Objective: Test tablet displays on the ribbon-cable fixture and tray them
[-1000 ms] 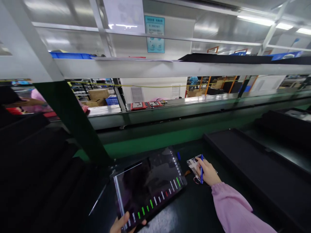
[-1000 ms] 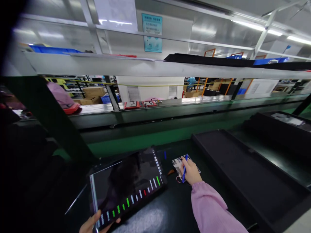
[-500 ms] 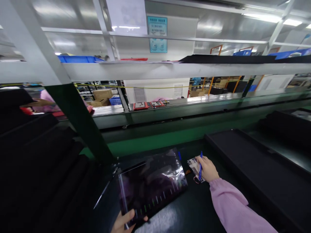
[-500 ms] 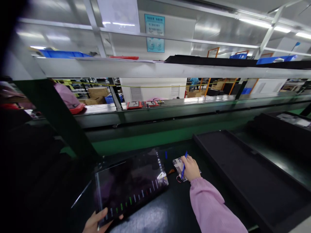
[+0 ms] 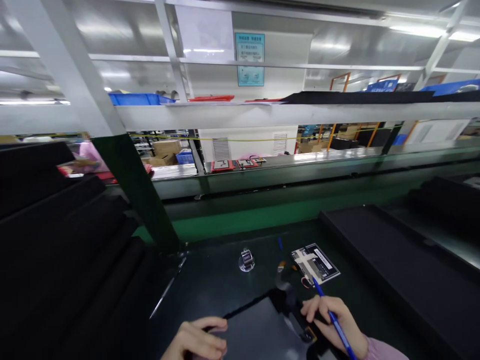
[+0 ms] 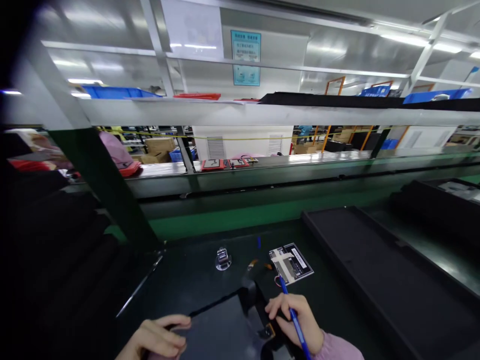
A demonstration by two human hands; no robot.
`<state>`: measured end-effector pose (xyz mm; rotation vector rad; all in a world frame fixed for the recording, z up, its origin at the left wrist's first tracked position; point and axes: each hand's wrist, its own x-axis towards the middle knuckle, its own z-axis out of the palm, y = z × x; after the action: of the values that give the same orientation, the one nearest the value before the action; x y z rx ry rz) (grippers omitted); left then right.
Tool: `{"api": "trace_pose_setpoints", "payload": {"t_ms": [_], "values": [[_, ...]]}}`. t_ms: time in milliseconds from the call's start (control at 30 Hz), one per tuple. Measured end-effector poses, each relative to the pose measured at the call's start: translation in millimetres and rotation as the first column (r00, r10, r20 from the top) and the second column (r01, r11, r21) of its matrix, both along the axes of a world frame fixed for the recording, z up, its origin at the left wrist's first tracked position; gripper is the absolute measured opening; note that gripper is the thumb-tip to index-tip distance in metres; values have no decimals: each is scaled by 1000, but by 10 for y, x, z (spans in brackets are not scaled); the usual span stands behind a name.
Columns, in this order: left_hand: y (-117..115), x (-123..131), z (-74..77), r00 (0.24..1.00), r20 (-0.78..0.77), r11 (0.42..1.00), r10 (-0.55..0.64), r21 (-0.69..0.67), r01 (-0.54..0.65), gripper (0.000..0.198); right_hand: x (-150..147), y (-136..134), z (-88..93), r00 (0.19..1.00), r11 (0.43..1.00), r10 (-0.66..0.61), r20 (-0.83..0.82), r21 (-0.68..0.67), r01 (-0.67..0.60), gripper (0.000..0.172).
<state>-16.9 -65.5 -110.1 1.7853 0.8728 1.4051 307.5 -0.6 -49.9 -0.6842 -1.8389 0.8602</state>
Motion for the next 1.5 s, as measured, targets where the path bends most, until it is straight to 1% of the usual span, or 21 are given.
{"api": "trace_pose_setpoints", "payload": {"t_ms": [33,67,100,167,233,300,367,433,500,567,633,700,767,867,967,1067,1167,1233,1367,1433,1500], "values": [[31,-17,38,998,-63,997,-19,80,24,21,3,-14,-55,1000,999,-7,12,36,7,50],[63,-32,74,989,-147,993,-13,118,31,26,5,-23,-113,1000,998,-20,23,67,19,48],[95,-45,105,971,-241,990,7,137,27,27,7,-26,-170,999,995,-35,38,90,31,47],[148,-66,141,906,-418,988,71,151,-8,24,16,-18,-260,994,992,-73,86,109,63,45],[182,-79,135,829,-543,984,136,169,-51,25,30,8,-309,983,992,-116,145,59,108,41],[194,-85,112,750,-642,981,159,190,-46,37,45,40,-319,972,984,-171,165,-21,176,40],[185,-82,112,661,-733,982,163,184,-38,50,48,61,-307,963,970,-223,149,-62,234,41],[158,-67,169,562,-816,990,136,134,-45,59,29,60,-291,962,959,-255,98,-103,265,42],[134,-40,287,460,-886,997,66,44,-57,67,-23,41,-275,968,939,-251,1,-241,244,43],[139,3,433,365,-931,997,-14,-43,-71,74,-107,21,-259,961,887,-242,-137,-432,162,44],[202,71,563,312,-949,993,-34,-68,-99,75,-202,15,-245,934,832,-263,-244,-547,92,47],[329,172,649,317,-948,991,13,-29,-129,69,-284,25,-247,914,809,-313,-258,-577,114,48],[498,295,689,356,-932,990,76,27,-140,64,-336,43,-277,909,810,-369,-195,-547,211,51],[739,468,691,391,-910,981,141,75,-178,67,-357,66,-356,896,803,-438,-75,-481,352,55],[875,569,645,392,-900,962,193,96,-254,70,-342,78,-399,886,791,-463,-30,-464,398,52],[912,596,556,401,-886,950,233,120,-287,72,-335,85,-373,885,790,-466,-16,-457,408,52],[917,592,464,421,-863,944,278,164,-287,77,-351,91,-334,881,792,-473,-8,-441,422,52],[922,589,431,430,-852,940,299,184,-288,81,-366,93,-326,878,796,-479,-5,-424,432,52],[925,587,463,442,-846,943,298,187,-276,78,-374,93,-341,878,804,-479,-4,-402,437,51],[906,595,503,461,-833,942,306,196,-273,69,-364,90,-347,885,813,-466,-4,-398,426,51],[867,623,540,505,-794,932,339,209,-298,56,-348,83,-347,892,822,-453,-8,-393,413,51]]}}
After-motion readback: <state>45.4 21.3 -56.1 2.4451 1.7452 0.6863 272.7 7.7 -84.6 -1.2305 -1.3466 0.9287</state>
